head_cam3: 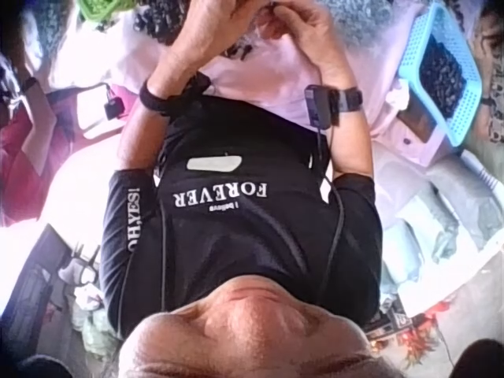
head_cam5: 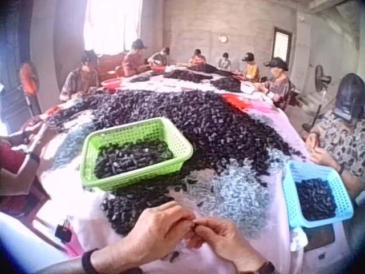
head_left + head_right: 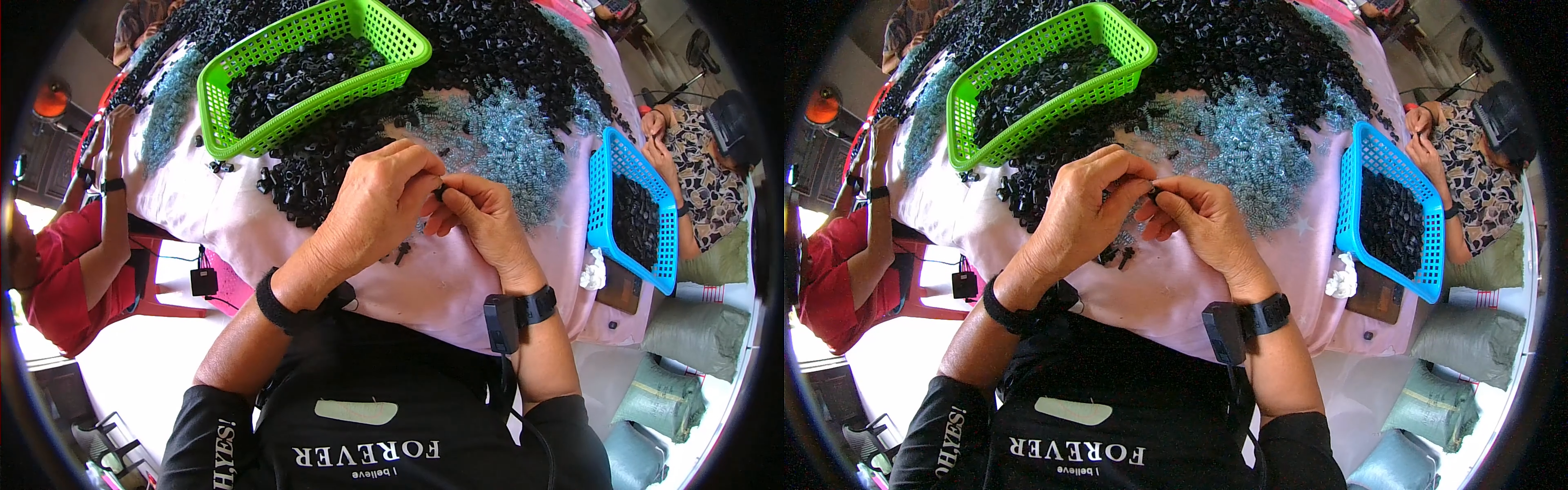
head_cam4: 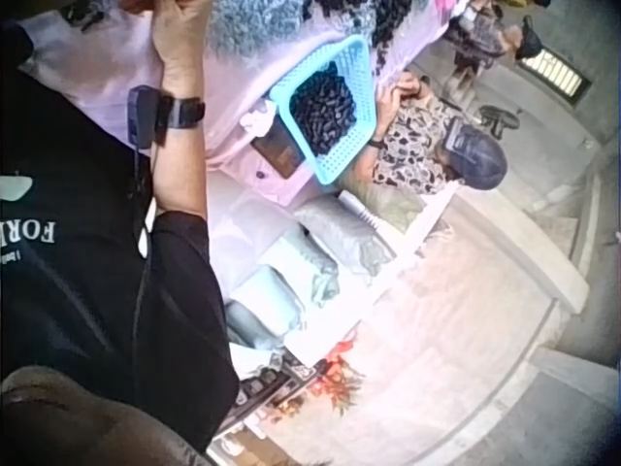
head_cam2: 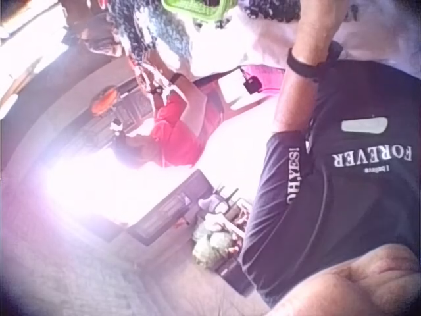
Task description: Sorting through a large pile of small black plastic shoe components on a table.
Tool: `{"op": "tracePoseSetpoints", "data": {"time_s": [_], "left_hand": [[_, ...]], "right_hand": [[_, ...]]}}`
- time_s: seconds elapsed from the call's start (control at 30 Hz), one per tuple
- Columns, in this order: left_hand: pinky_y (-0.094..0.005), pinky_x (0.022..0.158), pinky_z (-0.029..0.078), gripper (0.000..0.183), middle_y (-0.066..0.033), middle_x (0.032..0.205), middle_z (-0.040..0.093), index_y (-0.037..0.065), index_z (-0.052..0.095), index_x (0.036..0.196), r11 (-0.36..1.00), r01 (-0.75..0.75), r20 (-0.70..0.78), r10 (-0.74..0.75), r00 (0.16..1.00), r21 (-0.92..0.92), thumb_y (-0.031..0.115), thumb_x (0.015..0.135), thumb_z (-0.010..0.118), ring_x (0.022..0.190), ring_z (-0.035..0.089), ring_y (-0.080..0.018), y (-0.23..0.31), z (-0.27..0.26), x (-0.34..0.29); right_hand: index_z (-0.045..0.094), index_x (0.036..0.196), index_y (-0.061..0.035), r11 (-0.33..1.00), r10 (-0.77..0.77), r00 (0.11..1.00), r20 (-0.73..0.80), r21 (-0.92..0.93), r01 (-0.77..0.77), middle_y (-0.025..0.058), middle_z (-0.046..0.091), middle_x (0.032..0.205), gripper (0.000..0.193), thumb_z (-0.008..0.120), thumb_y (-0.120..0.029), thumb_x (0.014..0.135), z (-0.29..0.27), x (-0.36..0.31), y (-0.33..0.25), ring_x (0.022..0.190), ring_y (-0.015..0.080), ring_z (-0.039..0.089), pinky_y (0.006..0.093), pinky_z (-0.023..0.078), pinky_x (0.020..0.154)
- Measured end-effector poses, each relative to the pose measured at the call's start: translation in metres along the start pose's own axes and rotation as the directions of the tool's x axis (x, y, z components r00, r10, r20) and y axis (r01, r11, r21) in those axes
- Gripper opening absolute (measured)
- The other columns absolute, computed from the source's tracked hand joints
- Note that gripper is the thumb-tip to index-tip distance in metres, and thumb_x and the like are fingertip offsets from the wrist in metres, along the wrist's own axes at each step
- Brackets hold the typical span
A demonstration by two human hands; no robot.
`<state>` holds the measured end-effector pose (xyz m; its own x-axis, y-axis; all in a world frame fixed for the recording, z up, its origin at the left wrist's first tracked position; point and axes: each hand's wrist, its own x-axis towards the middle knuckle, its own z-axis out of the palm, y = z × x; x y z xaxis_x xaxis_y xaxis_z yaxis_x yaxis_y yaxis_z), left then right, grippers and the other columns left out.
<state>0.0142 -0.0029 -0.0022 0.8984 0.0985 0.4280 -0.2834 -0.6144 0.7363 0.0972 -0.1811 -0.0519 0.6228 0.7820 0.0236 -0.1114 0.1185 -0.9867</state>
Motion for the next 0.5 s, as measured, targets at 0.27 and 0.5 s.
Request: {"op": "tracePoseSetpoints", "data": {"time_s": [0.27, 0.5], "left_hand": [[-0.0377, 0.068, 0.054, 0.009, -0.0133, 0.086, 0.066, 0.0, 0.068, 0.094, 0.995, -0.073, -0.038, 0.076, 0.996, 0.072, 0.006, 0.088, 0.067, 0.077, 0.067, -0.0317, -0.002, 0.01, -0.001], [-0.0407, 0.075, 0.055, 0.013, -0.0148, 0.096, 0.065, 0.002, 0.069, 0.099, 0.96, -0.185, -0.029, 0.195, 0.98, 0.21, 0.005, 0.087, 0.066, 0.088, 0.066, -0.0342, 0.001, 0.012, -0.006]], "right_hand": [[0.066, 0.115, -0.0006, 1.0, -0.006, 1.0, -0.003, 0.006, 0.006, 0.0106, 0.074, 0.094, 0.026, 0.057, -0.022, 0.104, 0.0, 0.001, -0.003, 0.08, 0.0183, 0.074, 0.0252, 0.059, 0.068], [0.066, 0.115, 0.0002, 0.995, 0.003, 0.999, -0.038, 0.096, 0.001, 0.0095, 0.074, 0.095, 0.024, 0.056, -0.019, 0.104, 0.001, 0.0, -0.004, 0.082, 0.0177, 0.074, 0.0242, 0.059, 0.067]]}}
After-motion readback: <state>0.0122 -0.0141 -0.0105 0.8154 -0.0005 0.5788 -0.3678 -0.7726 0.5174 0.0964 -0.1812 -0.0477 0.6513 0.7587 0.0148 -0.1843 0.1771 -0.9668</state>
